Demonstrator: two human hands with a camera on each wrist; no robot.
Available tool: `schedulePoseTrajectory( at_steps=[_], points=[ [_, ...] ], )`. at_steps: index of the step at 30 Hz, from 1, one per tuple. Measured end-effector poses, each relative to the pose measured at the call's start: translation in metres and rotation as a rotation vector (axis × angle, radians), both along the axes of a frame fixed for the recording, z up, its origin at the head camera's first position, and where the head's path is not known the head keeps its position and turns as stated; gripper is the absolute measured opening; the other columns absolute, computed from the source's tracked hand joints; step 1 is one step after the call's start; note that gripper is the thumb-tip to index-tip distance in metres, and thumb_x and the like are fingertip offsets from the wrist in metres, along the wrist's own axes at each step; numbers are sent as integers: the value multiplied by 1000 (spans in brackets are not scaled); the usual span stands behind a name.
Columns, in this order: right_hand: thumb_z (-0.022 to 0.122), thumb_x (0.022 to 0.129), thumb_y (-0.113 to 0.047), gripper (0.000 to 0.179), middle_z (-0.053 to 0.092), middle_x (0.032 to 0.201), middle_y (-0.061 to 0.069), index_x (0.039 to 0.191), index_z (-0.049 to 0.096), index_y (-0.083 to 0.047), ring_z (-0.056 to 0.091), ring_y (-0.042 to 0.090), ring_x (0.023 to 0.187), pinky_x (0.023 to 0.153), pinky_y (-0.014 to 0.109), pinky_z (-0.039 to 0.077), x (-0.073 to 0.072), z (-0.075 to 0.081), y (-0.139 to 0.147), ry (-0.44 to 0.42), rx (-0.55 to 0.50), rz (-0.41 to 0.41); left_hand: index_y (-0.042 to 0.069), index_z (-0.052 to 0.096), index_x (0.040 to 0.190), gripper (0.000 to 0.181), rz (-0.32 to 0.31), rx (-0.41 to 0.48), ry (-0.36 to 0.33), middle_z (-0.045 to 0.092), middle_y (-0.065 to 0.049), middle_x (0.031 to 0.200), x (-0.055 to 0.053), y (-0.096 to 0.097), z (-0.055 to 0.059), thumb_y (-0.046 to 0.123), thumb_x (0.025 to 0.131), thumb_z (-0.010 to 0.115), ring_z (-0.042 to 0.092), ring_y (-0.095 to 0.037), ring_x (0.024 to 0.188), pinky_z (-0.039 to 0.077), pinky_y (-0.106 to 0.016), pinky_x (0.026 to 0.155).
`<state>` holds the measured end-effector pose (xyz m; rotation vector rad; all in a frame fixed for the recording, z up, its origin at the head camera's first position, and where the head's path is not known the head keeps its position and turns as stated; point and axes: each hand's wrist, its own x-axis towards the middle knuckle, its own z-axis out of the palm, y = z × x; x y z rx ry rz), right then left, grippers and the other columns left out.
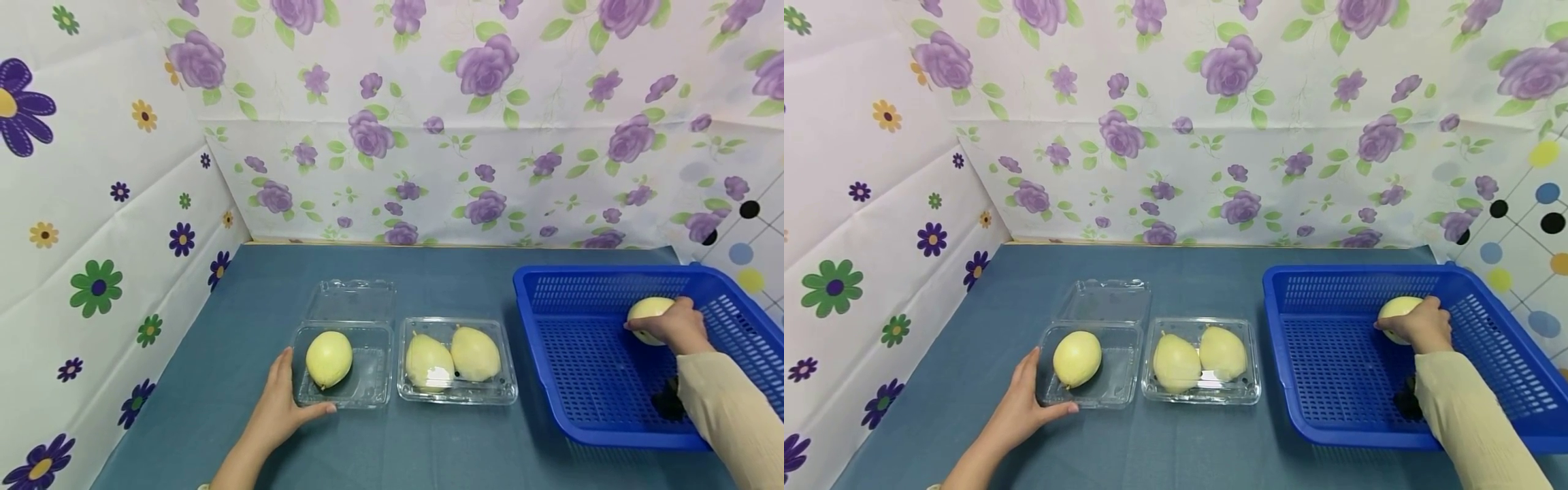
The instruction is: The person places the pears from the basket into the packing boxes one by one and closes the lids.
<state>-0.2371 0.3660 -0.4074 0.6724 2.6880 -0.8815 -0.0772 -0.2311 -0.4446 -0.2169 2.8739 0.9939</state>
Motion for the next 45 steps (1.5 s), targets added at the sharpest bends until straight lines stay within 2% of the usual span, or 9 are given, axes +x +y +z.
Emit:
schedulePoseTrajectory(
  at_steps=[12,21,28,45],
  points=[
    [71,78,-32,109,19,125,52,138,0,24,31,61,110,86,64,40,2,1,-2,5,25,5,-8,5,149,131,1,-1,-1,8,-32,152,1,-1,1,52,63,83,20,-52,137,33,-64,102],
    [72,78,-34,112,15,127,53,138,-4,24,28,62,112,87,64,39,4,2,-4,-10,-4,20,-8,5,149,131,0,15,-11,7,-33,152,5,-1,2,53,64,83,20,-53,136,34,-64,101],
    [71,78,-36,115,11,129,54,138,-6,23,24,65,113,87,68,36,5,5,-6,-24,40,21,-8,6,149,130,-1,12,-7,8,-33,152,4,-1,1,53,63,83,22,-53,135,35,-65,100],
    [72,77,-31,105,23,121,51,138,6,23,32,63,104,78,66,40,6,18,-20,70,159,69,-8,4,149,131,-14,22,3,6,-33,152,1,-2,1,54,64,82,20,-53,136,33,-64,102]
  ],
)
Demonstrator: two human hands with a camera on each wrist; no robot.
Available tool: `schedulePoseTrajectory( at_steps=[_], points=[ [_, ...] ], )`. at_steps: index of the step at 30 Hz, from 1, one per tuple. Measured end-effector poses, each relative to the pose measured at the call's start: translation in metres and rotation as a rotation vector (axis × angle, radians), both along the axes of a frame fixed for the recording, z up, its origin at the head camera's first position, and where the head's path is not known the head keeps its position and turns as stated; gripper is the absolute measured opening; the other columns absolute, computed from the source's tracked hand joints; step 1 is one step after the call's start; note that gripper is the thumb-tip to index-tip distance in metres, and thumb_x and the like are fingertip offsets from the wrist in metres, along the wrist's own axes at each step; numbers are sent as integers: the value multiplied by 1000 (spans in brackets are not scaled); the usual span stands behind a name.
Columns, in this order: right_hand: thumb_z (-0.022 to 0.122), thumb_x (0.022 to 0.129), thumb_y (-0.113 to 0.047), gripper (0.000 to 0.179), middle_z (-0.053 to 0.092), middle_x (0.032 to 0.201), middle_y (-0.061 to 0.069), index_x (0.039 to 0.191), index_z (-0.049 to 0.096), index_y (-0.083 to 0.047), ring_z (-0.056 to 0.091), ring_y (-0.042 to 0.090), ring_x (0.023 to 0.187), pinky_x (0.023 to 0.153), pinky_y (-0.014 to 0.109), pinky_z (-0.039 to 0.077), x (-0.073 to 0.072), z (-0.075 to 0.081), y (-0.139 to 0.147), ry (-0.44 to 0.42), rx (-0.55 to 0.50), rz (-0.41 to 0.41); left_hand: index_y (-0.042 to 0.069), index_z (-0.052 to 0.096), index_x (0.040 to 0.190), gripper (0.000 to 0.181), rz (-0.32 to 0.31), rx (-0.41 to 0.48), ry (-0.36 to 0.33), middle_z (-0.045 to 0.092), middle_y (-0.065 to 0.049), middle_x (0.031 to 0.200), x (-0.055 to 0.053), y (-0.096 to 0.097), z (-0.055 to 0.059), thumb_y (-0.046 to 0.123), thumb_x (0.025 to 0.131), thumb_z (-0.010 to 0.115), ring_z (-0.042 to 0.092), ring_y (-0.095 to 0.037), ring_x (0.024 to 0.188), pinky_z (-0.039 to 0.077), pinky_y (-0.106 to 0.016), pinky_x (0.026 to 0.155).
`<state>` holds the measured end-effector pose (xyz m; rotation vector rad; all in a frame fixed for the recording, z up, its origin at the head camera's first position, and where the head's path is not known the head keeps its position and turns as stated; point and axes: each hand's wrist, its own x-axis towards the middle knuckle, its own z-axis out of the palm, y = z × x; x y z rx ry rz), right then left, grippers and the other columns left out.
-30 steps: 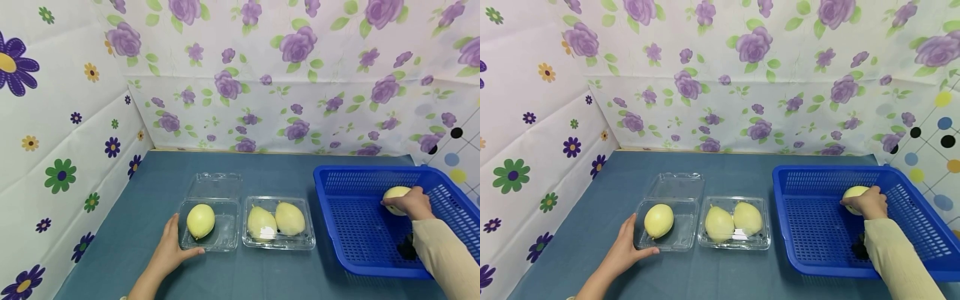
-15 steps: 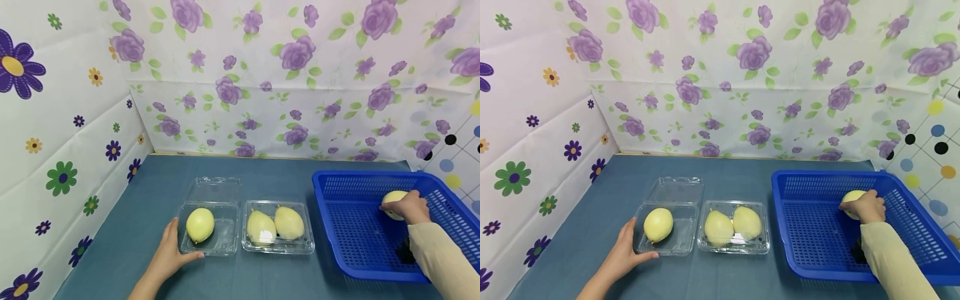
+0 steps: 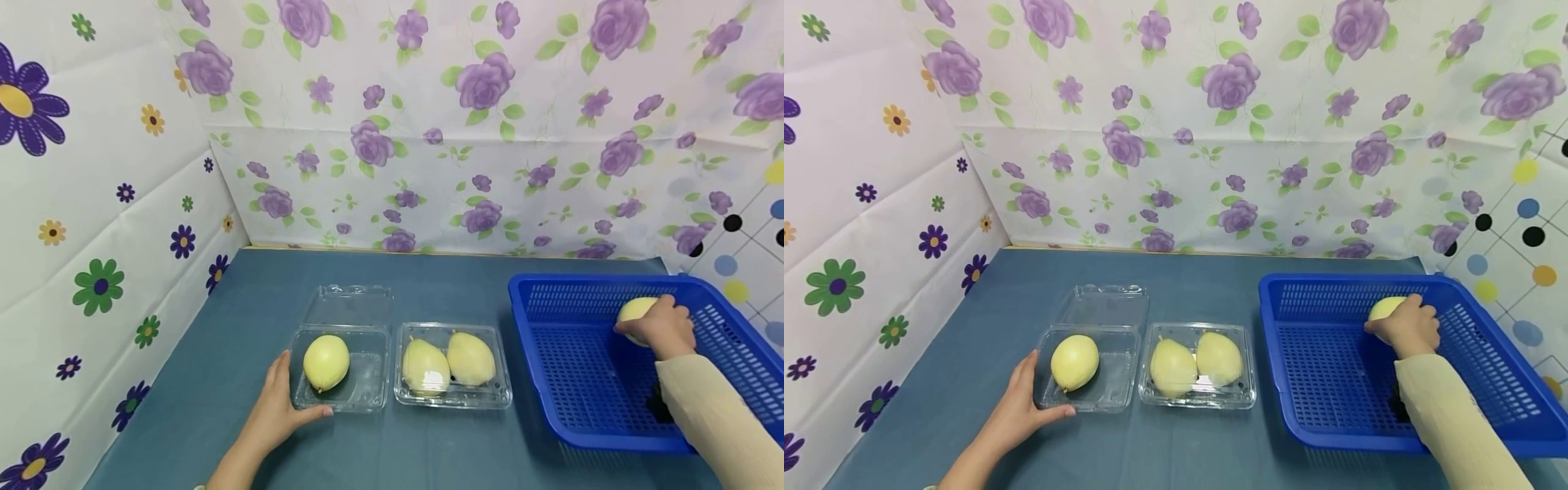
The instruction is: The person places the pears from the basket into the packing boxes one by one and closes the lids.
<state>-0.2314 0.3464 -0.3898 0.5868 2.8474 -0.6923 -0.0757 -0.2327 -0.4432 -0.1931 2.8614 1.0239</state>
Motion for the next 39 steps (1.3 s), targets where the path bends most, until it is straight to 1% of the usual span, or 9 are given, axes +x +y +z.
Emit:
schedulePoseTrajectory(
  at_steps=[4,10,18,21,27,39],
  points=[
    [72,77,-31,105,24,120,51,138,6,23,33,63,104,76,66,41,-3,0,-2,3,40,9,-8,4,149,131,1,-3,0,7,-33,152,0,0,0,54,64,82,20,-53,136,33,-64,102],
    [72,77,-31,106,24,120,50,139,5,22,34,62,102,75,65,41,-4,1,-5,-2,60,17,-8,5,149,131,2,-6,2,7,-33,152,1,0,0,54,64,82,20,-53,136,33,-64,102],
    [71,78,-35,107,23,121,51,139,5,23,32,62,102,76,65,39,-2,7,-10,-2,12,52,-8,3,149,132,9,-3,-7,5,-33,152,1,-1,2,54,64,82,19,-54,136,33,-65,101],
    [71,78,-36,108,23,120,51,139,4,23,32,61,102,76,65,39,-1,8,-10,-8,-1,53,-8,3,149,132,6,-7,-7,6,-33,152,0,-1,3,55,64,82,19,-54,136,33,-65,101],
    [72,77,-35,109,23,121,51,139,3,23,33,61,102,78,65,39,3,8,-11,-1,4,59,-8,5,149,132,1,-15,0,6,-33,153,-1,0,2,56,64,82,20,-54,136,34,-65,101],
    [75,74,-35,109,27,119,50,139,7,22,36,61,101,76,65,41,8,9,-17,32,11,70,-9,5,149,131,2,-11,5,7,-33,152,0,0,-1,55,64,82,20,-53,136,33,-64,101]
  ],
)
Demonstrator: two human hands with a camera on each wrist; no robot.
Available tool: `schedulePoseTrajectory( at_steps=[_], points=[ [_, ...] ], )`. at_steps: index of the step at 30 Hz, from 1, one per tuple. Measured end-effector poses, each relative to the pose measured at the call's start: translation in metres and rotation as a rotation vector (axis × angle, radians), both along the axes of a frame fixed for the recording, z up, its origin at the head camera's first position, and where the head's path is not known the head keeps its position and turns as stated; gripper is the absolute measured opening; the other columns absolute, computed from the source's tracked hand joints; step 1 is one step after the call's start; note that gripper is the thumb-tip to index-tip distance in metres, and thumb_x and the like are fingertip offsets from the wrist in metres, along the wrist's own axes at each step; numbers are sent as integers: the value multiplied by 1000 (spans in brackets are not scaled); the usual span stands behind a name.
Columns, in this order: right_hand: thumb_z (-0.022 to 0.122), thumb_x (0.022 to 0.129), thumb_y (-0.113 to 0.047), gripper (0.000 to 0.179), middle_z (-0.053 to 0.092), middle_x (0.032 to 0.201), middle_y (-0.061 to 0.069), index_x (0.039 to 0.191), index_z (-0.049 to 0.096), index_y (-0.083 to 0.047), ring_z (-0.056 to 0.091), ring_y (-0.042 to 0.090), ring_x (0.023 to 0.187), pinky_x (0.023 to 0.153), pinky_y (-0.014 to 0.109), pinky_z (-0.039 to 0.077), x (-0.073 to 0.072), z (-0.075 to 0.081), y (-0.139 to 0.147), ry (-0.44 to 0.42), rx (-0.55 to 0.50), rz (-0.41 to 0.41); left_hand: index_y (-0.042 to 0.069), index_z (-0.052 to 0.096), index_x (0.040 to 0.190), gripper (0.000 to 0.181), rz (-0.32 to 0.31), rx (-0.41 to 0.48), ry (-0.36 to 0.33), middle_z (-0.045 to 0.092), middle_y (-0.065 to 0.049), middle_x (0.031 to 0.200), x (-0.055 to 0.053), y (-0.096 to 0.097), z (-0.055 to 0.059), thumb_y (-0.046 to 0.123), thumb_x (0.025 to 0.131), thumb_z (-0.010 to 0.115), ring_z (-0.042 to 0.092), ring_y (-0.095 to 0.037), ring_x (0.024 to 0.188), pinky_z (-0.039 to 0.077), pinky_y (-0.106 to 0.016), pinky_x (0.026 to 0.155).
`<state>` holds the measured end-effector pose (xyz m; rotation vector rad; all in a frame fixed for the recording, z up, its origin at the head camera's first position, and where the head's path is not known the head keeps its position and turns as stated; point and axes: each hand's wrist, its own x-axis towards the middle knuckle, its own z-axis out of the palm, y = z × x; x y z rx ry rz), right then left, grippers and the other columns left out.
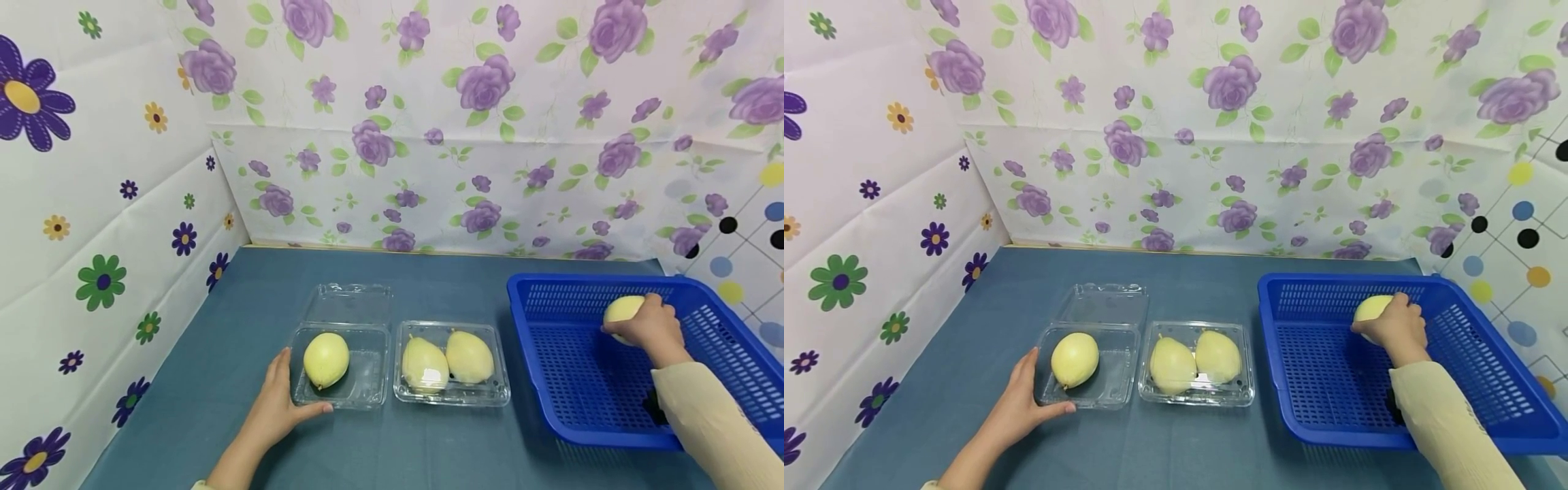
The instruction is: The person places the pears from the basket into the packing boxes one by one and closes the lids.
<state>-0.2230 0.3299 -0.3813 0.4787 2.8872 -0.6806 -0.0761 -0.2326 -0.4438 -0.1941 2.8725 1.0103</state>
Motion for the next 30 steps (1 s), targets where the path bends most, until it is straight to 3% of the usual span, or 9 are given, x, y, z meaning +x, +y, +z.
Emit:
schedulePoseTrajectory(
  at_steps=[17,30],
  points=[
    [75,76,-32,105,28,119,50,138,10,23,38,59,98,73,62,41,8,2,-8,39,-7,77,-9,3,149,130,-5,6,-15,6,-34,152,4,2,0,52,65,82,19,-54,136,33,-64,101],
    [75,73,-32,106,30,117,50,138,13,23,40,57,95,68,60,43,9,11,-13,78,-19,125,-9,3,149,131,-12,-11,7,6,-33,153,1,1,2,54,65,82,19,-53,137,33,-63,103]
  ],
)
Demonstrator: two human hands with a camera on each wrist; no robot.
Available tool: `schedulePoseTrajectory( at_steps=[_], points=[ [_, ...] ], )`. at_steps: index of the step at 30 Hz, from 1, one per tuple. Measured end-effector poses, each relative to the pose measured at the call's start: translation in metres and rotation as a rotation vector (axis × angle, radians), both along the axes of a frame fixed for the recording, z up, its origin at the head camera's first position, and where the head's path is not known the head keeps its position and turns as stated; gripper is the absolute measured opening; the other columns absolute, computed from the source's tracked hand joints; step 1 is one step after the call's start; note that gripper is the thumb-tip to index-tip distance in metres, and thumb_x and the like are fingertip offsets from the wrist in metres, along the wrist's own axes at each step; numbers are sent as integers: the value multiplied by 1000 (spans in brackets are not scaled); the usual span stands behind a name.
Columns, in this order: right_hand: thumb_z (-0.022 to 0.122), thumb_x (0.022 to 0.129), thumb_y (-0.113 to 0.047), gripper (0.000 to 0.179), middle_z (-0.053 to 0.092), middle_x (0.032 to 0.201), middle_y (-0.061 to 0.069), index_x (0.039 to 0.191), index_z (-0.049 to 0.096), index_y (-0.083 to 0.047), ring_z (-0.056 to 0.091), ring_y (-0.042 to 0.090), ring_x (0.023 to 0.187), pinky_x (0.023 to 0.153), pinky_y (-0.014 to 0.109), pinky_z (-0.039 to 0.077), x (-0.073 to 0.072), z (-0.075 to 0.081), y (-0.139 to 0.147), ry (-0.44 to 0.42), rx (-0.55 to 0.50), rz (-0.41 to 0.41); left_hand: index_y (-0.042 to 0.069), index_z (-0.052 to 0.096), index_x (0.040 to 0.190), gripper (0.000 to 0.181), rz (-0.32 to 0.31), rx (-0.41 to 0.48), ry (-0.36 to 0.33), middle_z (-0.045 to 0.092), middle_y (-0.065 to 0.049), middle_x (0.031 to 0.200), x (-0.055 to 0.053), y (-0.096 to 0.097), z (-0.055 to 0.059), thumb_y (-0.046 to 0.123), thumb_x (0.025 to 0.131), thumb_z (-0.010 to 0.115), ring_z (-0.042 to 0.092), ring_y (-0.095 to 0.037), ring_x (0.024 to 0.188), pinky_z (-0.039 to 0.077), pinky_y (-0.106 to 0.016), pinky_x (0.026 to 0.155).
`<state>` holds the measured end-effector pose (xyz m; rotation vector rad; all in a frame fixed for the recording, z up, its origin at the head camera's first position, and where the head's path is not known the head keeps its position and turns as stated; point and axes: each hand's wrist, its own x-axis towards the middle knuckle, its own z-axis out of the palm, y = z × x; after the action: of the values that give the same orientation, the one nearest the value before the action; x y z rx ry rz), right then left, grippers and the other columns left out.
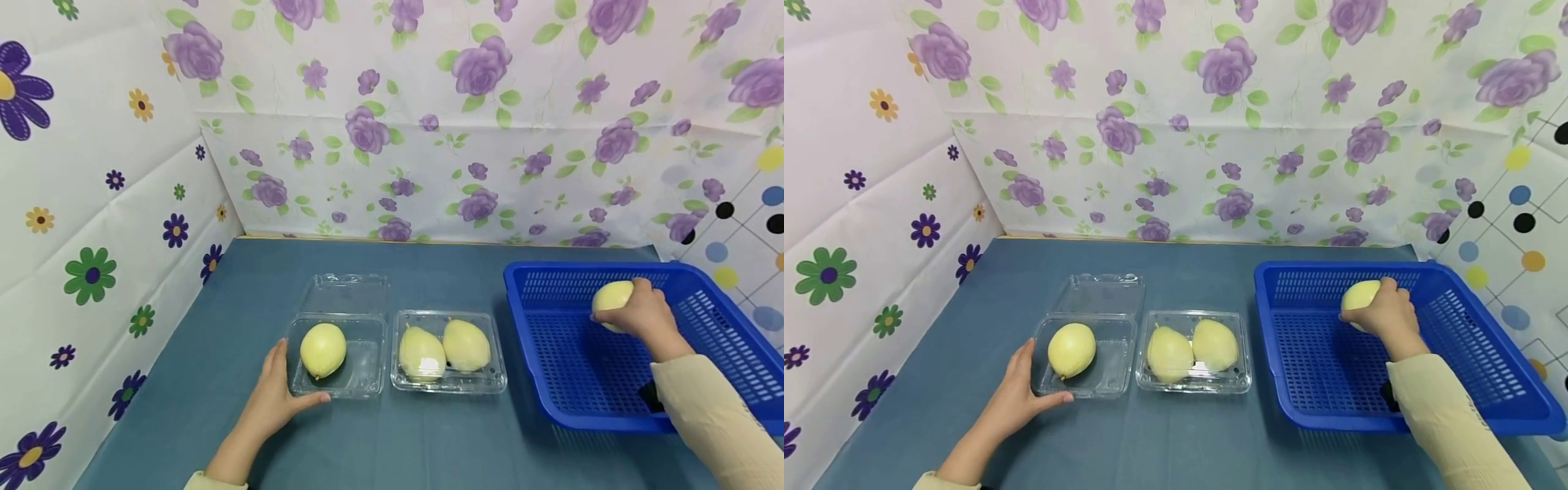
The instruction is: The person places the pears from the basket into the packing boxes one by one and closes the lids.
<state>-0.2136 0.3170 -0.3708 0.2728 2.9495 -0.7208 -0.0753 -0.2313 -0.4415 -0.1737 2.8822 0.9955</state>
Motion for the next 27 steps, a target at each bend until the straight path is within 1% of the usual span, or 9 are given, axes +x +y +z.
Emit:
schedulePoseTrajectory(
  at_steps=[6,10,17,22,27],
  points=[
    [76,74,-31,104,31,117,48,138,14,23,40,56,96,67,59,44,0,8,-5,29,-4,27,-9,4,149,131,4,2,13,7,-33,152,-1,0,-1,54,65,82,21,-53,136,34,-64,102],
    [76,74,-30,104,30,119,49,139,13,22,39,57,97,68,60,43,1,14,-9,37,-5,26,-10,4,148,131,1,0,16,7,-34,152,-2,0,0,54,65,82,21,-53,136,34,-63,102],
    [76,75,-29,105,27,121,51,140,11,21,37,58,100,71,63,43,2,20,-20,37,5,51,-9,3,149,131,4,-1,-6,6,-33,153,-2,0,1,54,65,82,21,-53,136,34,-63,102],
    [77,75,-28,105,28,122,50,140,11,21,39,57,99,70,62,44,4,24,-30,45,-8,78,-8,3,149,131,10,-1,-10,5,-33,153,-3,0,-1,55,65,81,21,-54,135,34,-64,101],
    [77,74,-29,106,29,122,50,141,11,20,40,57,98,69,61,44,8,28,-38,58,-19,106,-8,4,149,131,9,4,-12,6,-33,153,-1,0,0,55,64,81,22,-54,135,35,-64,100]
  ],
)
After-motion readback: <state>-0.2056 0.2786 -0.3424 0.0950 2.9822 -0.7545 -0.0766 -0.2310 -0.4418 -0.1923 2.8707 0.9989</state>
